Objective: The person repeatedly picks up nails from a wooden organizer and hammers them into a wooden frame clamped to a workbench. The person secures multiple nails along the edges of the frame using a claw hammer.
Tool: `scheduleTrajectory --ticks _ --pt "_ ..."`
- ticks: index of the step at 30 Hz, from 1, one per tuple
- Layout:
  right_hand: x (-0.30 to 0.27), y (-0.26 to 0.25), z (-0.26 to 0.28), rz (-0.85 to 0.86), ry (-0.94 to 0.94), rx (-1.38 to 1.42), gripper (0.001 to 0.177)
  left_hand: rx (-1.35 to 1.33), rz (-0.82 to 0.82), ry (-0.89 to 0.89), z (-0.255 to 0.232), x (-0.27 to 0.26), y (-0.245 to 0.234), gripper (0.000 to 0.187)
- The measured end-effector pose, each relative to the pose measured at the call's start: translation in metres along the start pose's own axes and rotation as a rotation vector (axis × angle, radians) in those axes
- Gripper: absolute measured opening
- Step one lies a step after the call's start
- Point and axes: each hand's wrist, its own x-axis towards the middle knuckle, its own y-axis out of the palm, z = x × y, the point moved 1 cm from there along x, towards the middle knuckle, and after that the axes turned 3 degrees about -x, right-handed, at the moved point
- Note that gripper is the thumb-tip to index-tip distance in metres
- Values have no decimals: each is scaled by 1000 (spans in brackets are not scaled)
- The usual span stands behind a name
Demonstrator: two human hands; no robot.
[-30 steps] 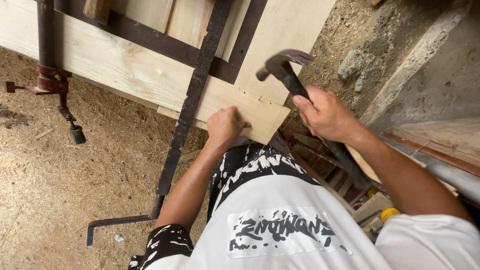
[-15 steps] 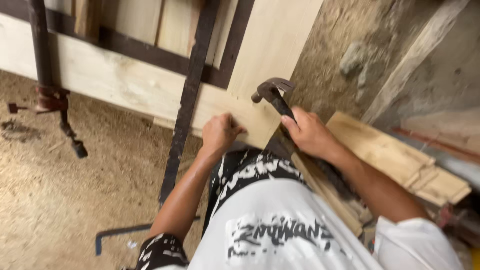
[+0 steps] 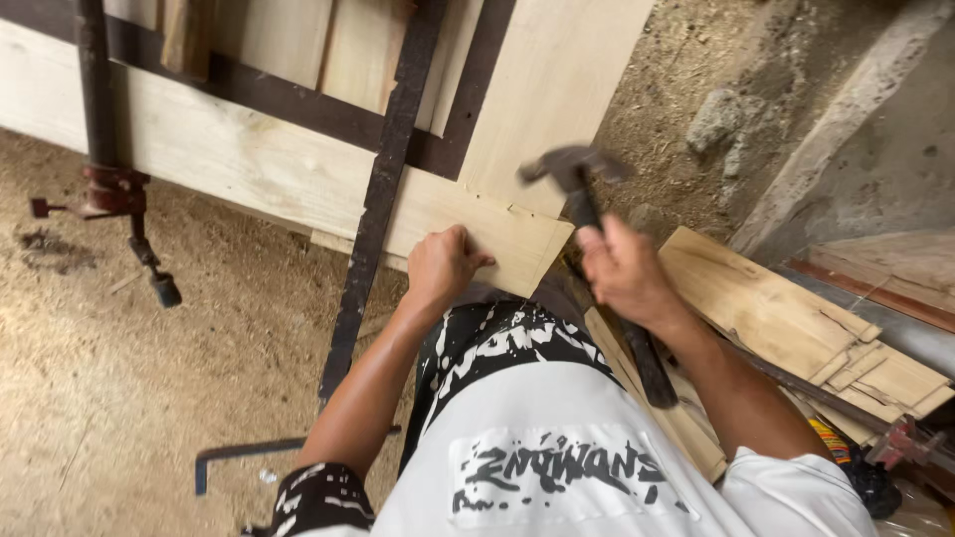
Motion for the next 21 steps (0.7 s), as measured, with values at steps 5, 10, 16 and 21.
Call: scheduleTrajectory --ticks 5,10,16,21 --pt "-33 -23 -5 -326 -383 191 27 31 95 -88 -5 -4 -3 46" --pt "-10 45 -34 -115 -309 -534 29 16 49 -47 -3 -10 -4 44" --pt "-37 -2 -6 -198 -188 107 25 -25 16 12 -1 -13 -1 44" --pt "-29 25 -34 -331 -440 57 28 -36 24 -42 -8 -8 -5 42"
